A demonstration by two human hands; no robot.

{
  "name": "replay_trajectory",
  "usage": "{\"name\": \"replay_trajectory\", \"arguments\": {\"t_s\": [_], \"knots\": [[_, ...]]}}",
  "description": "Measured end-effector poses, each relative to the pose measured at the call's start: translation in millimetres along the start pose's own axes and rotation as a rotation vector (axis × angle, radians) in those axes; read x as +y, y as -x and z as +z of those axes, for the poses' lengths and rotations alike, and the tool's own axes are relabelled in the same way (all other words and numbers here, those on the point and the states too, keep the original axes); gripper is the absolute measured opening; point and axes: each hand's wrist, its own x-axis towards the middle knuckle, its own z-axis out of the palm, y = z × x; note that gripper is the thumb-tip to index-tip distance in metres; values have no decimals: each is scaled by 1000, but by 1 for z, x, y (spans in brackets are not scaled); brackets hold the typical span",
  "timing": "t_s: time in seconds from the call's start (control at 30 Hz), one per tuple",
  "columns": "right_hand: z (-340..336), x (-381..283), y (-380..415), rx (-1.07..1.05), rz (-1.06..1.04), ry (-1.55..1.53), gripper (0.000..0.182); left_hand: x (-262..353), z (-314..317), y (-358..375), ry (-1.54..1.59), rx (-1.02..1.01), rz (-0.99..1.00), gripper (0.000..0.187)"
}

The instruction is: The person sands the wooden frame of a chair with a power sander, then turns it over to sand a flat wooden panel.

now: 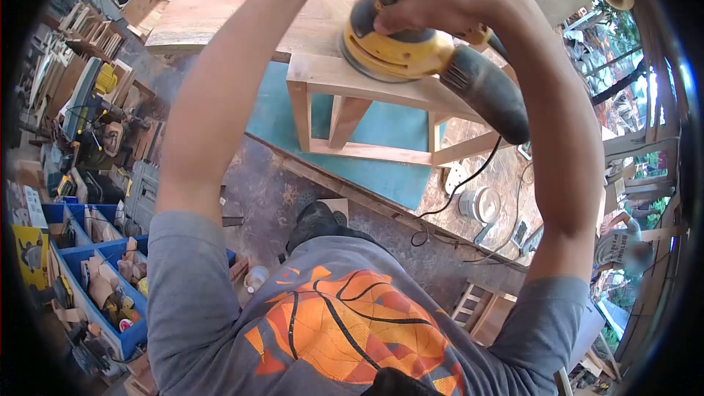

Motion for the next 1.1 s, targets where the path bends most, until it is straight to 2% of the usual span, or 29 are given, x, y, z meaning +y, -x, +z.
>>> {"name": "replay_trajectory", "arguments": {"t_s": [0.1, 0.13, 0.23, 0.3, 0.37, 0.43, 0.47, 0.5, 0.57, 0.63, 0.7, 0.77, 0.83, 0.87, 1.0, 1.1], "knots": [[-3, 16, -2, -9, -32, -133, 29, 4, -7, -2, -61, 16, 27, 24], [8, 26, -16, 55, -62, 21, 31, 4, -9, -4, -75, 36, -6, 24], [3, 24, -21, 54, -1, 57, 32, 12, -13, -7, -146, 54, -40, 25], [5, 22, -18, 85, -100, 30, 31, 14, -17, -3, -268, 34, 14, 26], [3, 15, -16, 72, -25, 2, 30, 17, -23, 0, -253, 20, 42, 27], [4, 15, -20, 95, 5, 21, 28, 17, -25, -4, -307, 36, -41, 27], [-4, 4, -14, 34, 185, -70, 28, 17, -25, -7, -279, 50, -75, 28], [-4, 9, -16, 43, 183, -62, 28, 16, -26, -8, -285, 50, -65, 28], [6, 20, -22, 93, -92, 88, 28, 15, -20, -3, -288, 39, 10, 29], [9, 23, -20, 156, -86, 27, 26, 8, -25, -3, -216, 29, 30, 31], [10, 20, -19, 170, -7, 49, 23, 12, -27, -7, -188, 21, -85, 32], [7, 24, -20, 156, -21, 9, 22, 18, -27, -12, -181, -2, -86, 34], [15, 28, -23, 225, -140, 111, 23, 18, -28, -8, -367, -21, 38, 34], [13, 29, -26, 230, -144, 112, 23, 23, -19, 1, -304, 36, 1, 32], [14, 22, -27, 221, -97, 68, 23, 26, -20, -5, -193, 26, -50, 30], [14, 23, -14, 237, -158, 14, 23, 33, -18, 3, -297, 76, -57, 31]]}}
